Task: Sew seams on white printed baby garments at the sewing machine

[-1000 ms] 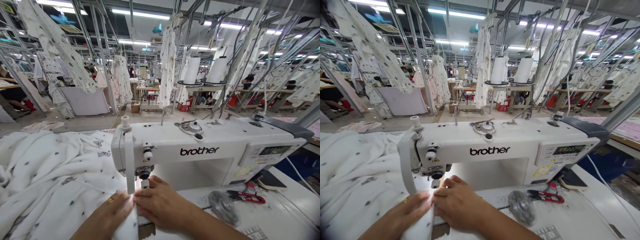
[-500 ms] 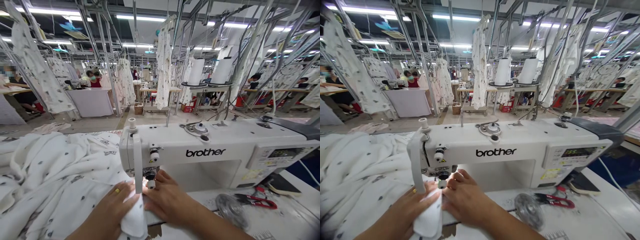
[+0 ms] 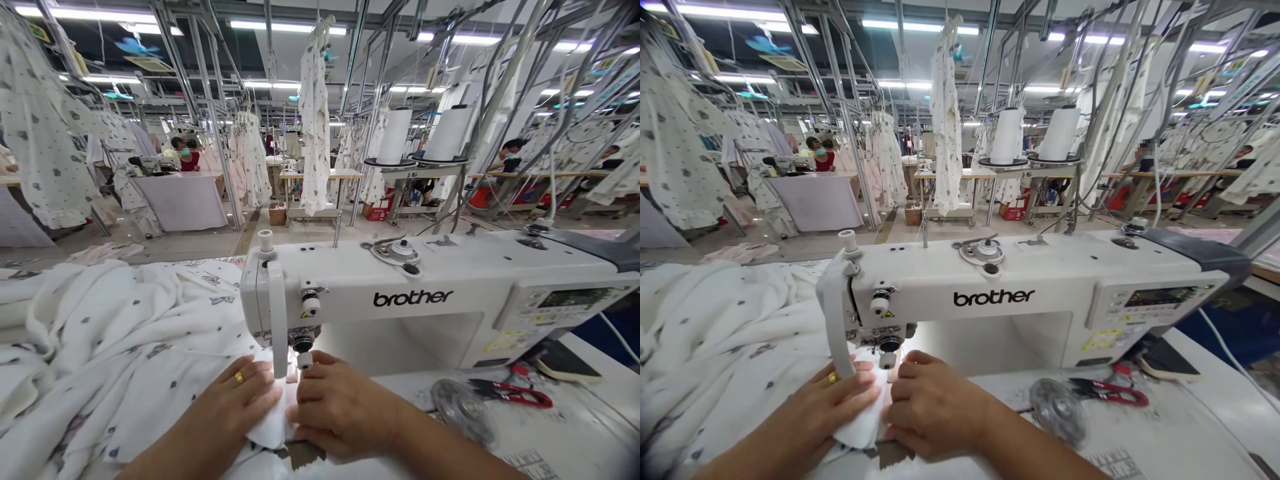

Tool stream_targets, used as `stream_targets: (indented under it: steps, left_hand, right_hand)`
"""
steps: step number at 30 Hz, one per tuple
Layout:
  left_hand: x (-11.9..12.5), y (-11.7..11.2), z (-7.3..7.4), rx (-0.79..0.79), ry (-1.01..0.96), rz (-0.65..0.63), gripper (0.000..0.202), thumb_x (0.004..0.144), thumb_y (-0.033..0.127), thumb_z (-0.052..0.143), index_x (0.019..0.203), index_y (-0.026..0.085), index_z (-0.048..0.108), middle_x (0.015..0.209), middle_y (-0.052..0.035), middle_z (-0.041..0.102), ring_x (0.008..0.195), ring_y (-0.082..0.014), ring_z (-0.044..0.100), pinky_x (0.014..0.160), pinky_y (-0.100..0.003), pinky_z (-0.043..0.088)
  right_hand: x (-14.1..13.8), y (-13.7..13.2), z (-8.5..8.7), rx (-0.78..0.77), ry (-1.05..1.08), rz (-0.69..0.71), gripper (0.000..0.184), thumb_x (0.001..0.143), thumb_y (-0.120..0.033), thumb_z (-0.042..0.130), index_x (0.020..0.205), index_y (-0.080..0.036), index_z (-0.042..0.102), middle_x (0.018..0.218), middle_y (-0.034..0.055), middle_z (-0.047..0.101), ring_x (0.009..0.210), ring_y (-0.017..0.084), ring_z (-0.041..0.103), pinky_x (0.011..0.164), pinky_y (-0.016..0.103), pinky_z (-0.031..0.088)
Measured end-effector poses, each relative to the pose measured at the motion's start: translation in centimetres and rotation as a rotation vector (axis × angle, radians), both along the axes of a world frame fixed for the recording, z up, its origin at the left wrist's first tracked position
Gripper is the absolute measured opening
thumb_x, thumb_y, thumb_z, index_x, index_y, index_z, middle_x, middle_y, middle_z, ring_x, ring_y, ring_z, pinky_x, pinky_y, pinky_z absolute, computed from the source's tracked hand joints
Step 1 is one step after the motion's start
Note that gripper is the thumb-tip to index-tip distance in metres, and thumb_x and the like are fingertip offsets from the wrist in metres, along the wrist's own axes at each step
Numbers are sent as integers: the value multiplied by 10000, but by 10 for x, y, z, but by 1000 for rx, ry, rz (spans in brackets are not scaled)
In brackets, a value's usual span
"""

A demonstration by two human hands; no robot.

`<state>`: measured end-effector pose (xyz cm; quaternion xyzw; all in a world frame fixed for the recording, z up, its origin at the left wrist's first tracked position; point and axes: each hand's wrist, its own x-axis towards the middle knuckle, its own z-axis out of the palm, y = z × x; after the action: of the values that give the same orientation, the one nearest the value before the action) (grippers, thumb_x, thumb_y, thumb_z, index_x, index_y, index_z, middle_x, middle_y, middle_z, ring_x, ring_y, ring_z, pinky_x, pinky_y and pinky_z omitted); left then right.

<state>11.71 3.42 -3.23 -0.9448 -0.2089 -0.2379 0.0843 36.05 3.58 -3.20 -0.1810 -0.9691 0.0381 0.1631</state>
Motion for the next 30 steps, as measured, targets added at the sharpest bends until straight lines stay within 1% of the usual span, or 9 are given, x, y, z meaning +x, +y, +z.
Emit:
stream_targets:
  steps: [3, 7, 11, 13, 16, 21, 23, 26, 30]
  left_hand:
    - [3, -6, 6, -95, -34, -38, 314, 871, 21, 403, 1017, 182, 630, 878, -29, 688, 830, -190, 633, 861, -356, 471]
    - [2, -13, 6, -235, -106, -18, 309, 807, 0, 425, 958, 197, 610, 910, -11, 667, 859, -172, 609, 918, -348, 430]
    - [4, -16, 1, -372, -133, 45, 290, 817, 6, 423, 929, 200, 607, 921, -24, 634, 856, -179, 575, 789, -323, 459]
    - [6, -17, -1, -320, -96, 35, 266, 832, 23, 423, 903, 190, 618, 865, -35, 623, 804, -194, 560, 723, -325, 468]
    - [10, -18, -3, -157, -49, -25, 254, 868, 44, 413, 901, 164, 634, 790, -44, 616, 746, -201, 556, 691, -331, 482]
    - [10, -11, -9, 34, -27, 23, 319, 955, 61, 340, 962, 142, 648, 833, -48, 663, 821, -194, 613, 868, -359, 483]
    - [8, -6, -11, 92, -27, 71, 363, 992, 80, 293, 1026, 152, 647, 905, -46, 690, 891, -194, 628, 899, -354, 474]
    - [5, -3, -11, 109, -26, 99, 401, 1028, 129, 249, 1028, 167, 648, 964, -46, 699, 937, -195, 628, 881, -350, 483]
    - [5, -5, -5, 3, -51, 58, 399, 1037, 155, 256, 980, 159, 651, 915, -55, 678, 846, -187, 618, 810, -338, 496]
  right_hand:
    - [-1, -1, -5, 0, 7, 89, 207, 983, -364, 514, 992, -203, 644, 824, 14, 616, 906, 196, 507, 934, 335, 345]
    - [-3, -1, -11, -29, 30, 128, 241, 990, -391, 507, 1029, -212, 663, 799, 14, 601, 898, 199, 518, 973, 346, 344]
    - [-4, 0, -13, -48, 29, 134, 230, 968, -393, 543, 1041, -225, 682, 802, 9, 604, 858, 194, 516, 928, 349, 369]
    - [-4, -1, -13, -56, 30, 134, 222, 961, -383, 550, 1039, -228, 689, 794, 2, 602, 847, 191, 509, 920, 348, 371]
    - [-5, -3, -12, -50, 31, 126, 222, 964, -384, 541, 1024, -225, 685, 770, -3, 590, 838, 185, 498, 922, 342, 366]
    - [-6, -4, -5, 18, -21, -7, 248, 989, -367, 518, 845, -191, 615, 804, 15, 592, 849, 183, 497, 890, 331, 351]
    - [-7, -4, -2, 31, -40, -94, 243, 999, -361, 513, 855, -184, 599, 832, 15, 596, 815, 174, 489, 906, 331, 338]
    - [-6, -4, 1, 14, -33, -152, 218, 1004, -379, 517, 923, -194, 598, 853, 0, 593, 788, 163, 477, 952, 327, 309]
    - [-6, -5, 0, -24, -22, -118, 176, 979, -369, 560, 955, -200, 604, 849, -8, 580, 794, 160, 475, 951, 317, 295]
